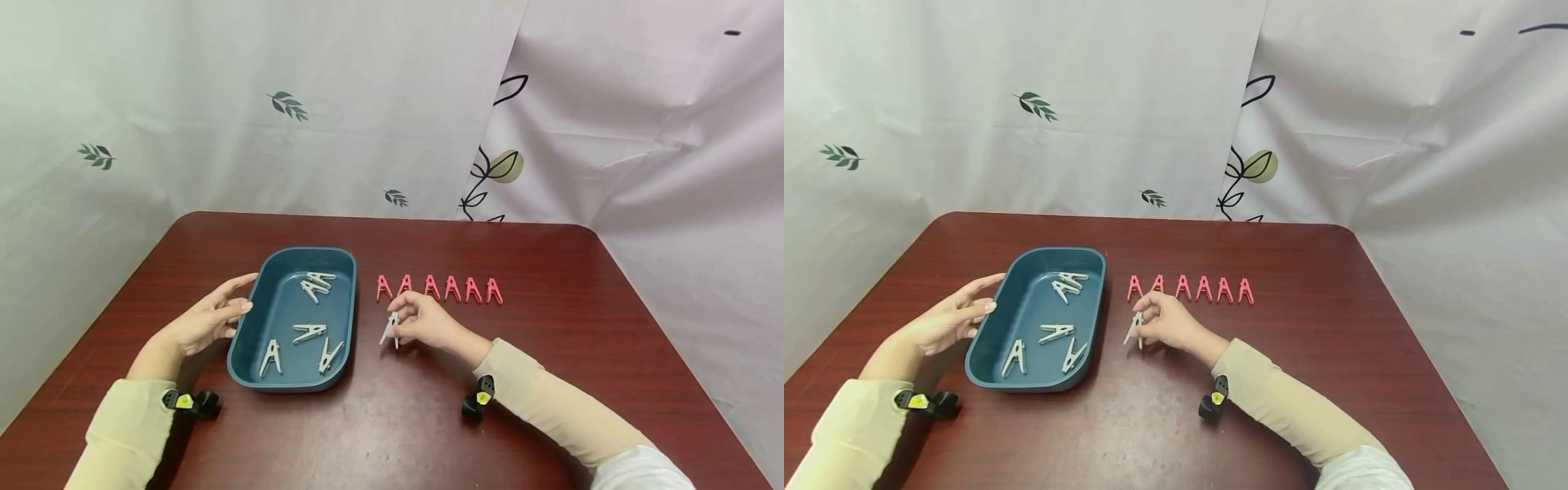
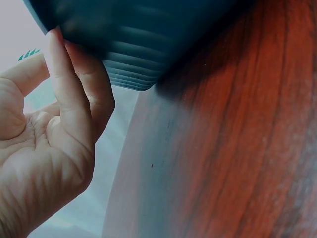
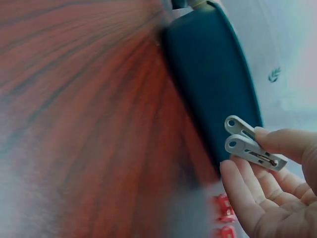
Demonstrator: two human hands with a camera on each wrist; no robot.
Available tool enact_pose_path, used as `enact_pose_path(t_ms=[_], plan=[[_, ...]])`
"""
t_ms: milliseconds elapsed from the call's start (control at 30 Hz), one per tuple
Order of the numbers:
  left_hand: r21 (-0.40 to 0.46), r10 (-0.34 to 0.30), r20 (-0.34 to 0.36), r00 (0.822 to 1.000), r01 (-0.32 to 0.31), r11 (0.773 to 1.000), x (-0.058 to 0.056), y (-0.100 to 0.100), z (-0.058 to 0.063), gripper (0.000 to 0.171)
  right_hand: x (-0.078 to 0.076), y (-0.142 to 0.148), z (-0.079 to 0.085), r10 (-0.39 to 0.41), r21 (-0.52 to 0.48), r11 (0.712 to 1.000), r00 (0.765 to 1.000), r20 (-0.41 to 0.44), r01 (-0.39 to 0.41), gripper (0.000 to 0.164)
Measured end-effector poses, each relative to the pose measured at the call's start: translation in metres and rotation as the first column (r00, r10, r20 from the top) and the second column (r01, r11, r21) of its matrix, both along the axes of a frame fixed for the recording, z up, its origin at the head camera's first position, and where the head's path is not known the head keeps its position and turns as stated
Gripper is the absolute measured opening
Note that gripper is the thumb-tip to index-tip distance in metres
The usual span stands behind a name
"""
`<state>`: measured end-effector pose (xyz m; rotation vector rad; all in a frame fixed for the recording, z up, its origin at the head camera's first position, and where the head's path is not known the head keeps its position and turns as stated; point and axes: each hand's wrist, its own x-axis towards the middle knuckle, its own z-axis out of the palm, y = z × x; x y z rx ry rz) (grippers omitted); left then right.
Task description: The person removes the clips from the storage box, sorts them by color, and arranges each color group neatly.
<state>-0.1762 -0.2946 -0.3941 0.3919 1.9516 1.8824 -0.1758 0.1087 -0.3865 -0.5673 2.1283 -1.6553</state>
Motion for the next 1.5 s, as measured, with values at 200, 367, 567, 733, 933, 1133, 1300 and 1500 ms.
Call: enact_pose_path(t_ms=[200, 367, 567, 733, 933, 1133, 1300, 1500], plan=[[0.017, -0.011, 0.005, 1.0, 0.011, 1.0, 0.0, 0.0, 0.0, 0.054, 0.003, -0.003, -0.009, 0.0, 0.058, 0.998, 1.0, -0.018, 0.001, 0.029], [0.028, -0.019, 0.008, 1.0, 0.019, 0.999, 0.001, 0.0, -0.001, 0.054, 0.007, -0.007, -0.013, 0.027, 0.128, 0.992, 0.999, -0.046, -0.021, 0.029], [0.058, -0.034, 0.008, 0.999, 0.034, 0.998, 0.002, 0.001, -0.002, 0.054, 0.01, -0.01, -0.015, 0.018, 0.225, 0.974, 0.993, -0.117, 0.009, 0.027], [0.078, -0.042, 0.001, 0.999, 0.042, 0.996, 0.002, 0.0, -0.003, 0.053, 0.01, -0.011, -0.013, 0.034, 0.276, 0.961, 0.985, -0.172, 0.015, 0.028], [0.08, -0.037, -0.018, 0.999, 0.038, 0.996, 0.001, 0.0, -0.003, 0.053, 0.009, -0.009, -0.011, 0.071, 0.326, 0.945, 0.964, -0.257, 0.017, 0.028], [0.108, -0.043, -0.021, 0.999, 0.045, 0.993, 0.0, -0.001, -0.004, 0.054, 0.01, -0.009, -0.006, 0.076, 0.355, 0.934, 0.961, -0.267, 0.025, 0.027], [0.133, -0.053, -0.018, 0.998, 0.055, 0.99, 0.0, -0.002, -0.006, 0.054, 0.009, -0.009, -0.006, 0.135, 0.394, 0.919, 0.947, -0.291, -0.01, 0.034], [0.157, -0.065, -0.02, 0.998, 0.067, 0.985, 0.0, -0.001, -0.008, 0.055, 0.009, -0.011, -0.009, 0.19, 0.435, 0.9, 0.928, -0.321, -0.033, 0.037]])
